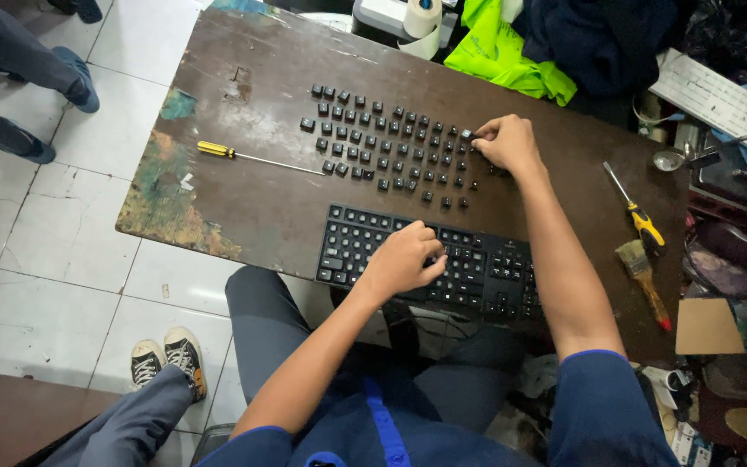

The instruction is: Manually reassembling a computer keyboard by placing and pressing keycaps onto the switches.

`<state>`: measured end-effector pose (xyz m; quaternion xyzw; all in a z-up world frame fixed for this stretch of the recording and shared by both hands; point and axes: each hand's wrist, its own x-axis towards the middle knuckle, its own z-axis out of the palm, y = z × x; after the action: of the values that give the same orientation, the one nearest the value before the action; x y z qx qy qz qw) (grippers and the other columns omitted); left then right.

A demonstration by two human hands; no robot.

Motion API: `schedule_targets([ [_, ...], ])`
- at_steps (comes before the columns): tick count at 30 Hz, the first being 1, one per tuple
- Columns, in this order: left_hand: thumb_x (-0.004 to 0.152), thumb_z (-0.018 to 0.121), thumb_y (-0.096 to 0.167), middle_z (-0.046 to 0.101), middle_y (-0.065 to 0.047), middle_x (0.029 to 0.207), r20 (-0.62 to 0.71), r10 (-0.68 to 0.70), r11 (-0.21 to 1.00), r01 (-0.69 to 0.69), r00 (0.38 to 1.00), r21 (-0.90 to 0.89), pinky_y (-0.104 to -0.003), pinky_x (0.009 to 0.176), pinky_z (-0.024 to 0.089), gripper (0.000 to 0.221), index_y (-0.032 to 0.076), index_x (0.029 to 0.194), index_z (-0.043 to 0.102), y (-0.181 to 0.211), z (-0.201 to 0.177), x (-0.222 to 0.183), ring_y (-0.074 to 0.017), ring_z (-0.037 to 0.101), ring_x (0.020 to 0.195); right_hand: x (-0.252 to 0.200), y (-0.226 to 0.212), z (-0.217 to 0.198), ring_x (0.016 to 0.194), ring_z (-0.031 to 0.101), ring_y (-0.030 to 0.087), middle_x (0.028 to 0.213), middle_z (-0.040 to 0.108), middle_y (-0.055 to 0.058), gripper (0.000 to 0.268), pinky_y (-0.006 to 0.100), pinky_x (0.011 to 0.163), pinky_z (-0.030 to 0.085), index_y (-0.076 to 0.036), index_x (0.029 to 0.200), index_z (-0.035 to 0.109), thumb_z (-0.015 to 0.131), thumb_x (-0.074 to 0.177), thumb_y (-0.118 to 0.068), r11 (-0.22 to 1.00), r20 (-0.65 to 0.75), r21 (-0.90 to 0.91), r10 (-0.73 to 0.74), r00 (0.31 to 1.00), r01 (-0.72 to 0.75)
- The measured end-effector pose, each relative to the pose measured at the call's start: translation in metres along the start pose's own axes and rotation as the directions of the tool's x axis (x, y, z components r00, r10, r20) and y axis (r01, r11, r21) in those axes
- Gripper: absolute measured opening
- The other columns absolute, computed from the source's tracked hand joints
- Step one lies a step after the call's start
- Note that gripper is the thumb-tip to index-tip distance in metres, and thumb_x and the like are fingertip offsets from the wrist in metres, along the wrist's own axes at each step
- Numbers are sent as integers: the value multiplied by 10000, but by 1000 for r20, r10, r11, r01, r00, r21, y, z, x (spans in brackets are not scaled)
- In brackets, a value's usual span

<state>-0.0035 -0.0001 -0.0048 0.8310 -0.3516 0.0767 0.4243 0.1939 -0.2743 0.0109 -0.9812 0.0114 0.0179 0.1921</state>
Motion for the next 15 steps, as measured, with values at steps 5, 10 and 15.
schedule_targets([
  [5,925,706,280,599,-47,719,-20,6,1000,-6,1000,-12,-337,726,576,220,109,789,726,-3,2,-1,-231,638,798,19,19,14,887,772,333,839,788,21,169,477,781,608,-267,982,862,843,815,-251,999,-20,17,43,999,-42],
  [10,926,699,276,599,-42,711,-29,3,1000,-3,1000,-13,-334,721,573,215,117,783,723,0,-2,1,-230,640,791,11,13,7,794,767,278,817,784,38,199,442,724,596,-182,947,835,830,752,-219,994,-42,98,42,998,-38],
  [15,912,707,277,629,-54,722,-19,-12,1000,11,1000,-19,-354,720,575,196,114,810,744,-4,2,-2,-243,652,796,-30,-13,-24,771,755,232,964,804,142,311,308,653,587,-57,1117,777,855,830,31,886,-295,305,-261,919,349],
])
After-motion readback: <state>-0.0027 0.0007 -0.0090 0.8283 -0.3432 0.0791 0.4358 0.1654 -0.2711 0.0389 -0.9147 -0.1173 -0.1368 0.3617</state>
